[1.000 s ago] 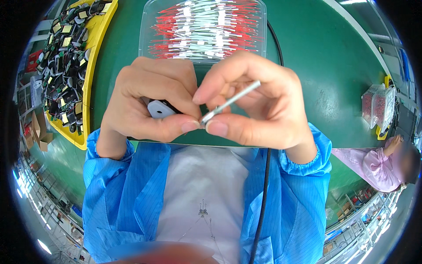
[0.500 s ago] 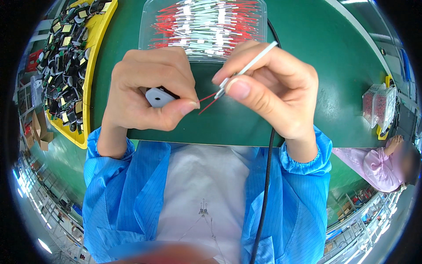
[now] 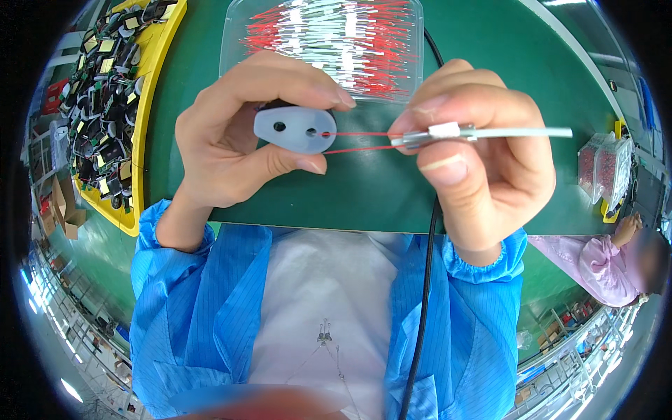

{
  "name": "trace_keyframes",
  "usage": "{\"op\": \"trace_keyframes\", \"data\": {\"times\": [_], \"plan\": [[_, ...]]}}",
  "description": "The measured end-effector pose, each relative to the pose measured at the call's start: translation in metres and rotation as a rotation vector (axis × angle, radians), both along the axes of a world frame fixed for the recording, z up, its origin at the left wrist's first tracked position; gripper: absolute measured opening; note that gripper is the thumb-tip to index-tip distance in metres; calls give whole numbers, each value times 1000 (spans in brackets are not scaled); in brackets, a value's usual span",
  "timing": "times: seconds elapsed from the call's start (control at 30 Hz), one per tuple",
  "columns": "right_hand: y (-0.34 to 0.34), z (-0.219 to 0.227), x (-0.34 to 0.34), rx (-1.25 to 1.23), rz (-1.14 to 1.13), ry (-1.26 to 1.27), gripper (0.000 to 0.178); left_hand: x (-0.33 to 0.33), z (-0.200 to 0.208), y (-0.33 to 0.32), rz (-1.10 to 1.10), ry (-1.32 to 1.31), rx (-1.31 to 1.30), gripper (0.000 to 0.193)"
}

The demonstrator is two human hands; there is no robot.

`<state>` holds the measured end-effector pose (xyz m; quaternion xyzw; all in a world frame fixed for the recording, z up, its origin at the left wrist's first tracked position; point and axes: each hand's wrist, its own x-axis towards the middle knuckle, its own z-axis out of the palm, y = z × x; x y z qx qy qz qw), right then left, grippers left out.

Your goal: The person assembles small electronic components by inserting wires into a connector housing. This is done using a small insertion tool to push the wires into place.

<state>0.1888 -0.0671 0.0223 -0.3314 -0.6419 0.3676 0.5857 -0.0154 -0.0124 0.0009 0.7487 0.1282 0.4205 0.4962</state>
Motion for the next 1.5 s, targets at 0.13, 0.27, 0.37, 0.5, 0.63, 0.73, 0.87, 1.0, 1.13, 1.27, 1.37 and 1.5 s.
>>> {"op": "trace_keyframes", "data": {"times": [0.13, 0.27, 0.37, 0.5, 0.63, 0.73, 0.87, 1.0, 1.13, 1.27, 1.37, 1.5], "plan": [[-3, 2, -4, 118, -134, -105, 27, 5, -2, -3, 15, -21, -67, 43], [-2, 1, -4, 151, -119, -156, 26, 4, -5, -1, 26, -51, -34, 45], [-3, 1, -4, 135, -127, -115, 26, 4, -5, -1, 44, -26, -18, 46], [-2, 2, -5, 161, -149, -153, 25, 2, -4, 1, 57, 21, 33, 46], [-2, 2, -8, 223, -218, -207, 24, 4, -4, 0, 76, 22, 25, 46], [-2, 2, -8, 273, -240, -242, 23, 4, -4, -1, 71, 35, 22, 46], [-3, 3, -8, 276, -240, -252, 23, 3, -5, -1, 60, 22, 30, 46], [-3, 3, -7, 316, -233, -337, 25, 3, -6, -1, 70, 17, -6, 46], [-2, 5, -3, 401, -166, -440, 24, 3, -6, -2, 71, 4, -14, 46], [-3, 6, -4, 409, -165, -454, 22, 3, -7, -2, 68, -10, -28, 45], [-1, 5, -3, 421, -152, -447, 21, 4, -8, -2, 72, -24, -36, 45], [-1, 4, -3, 422, -156, -434, 20, 2, -7, -2, 79, -18, -34, 45]]}}
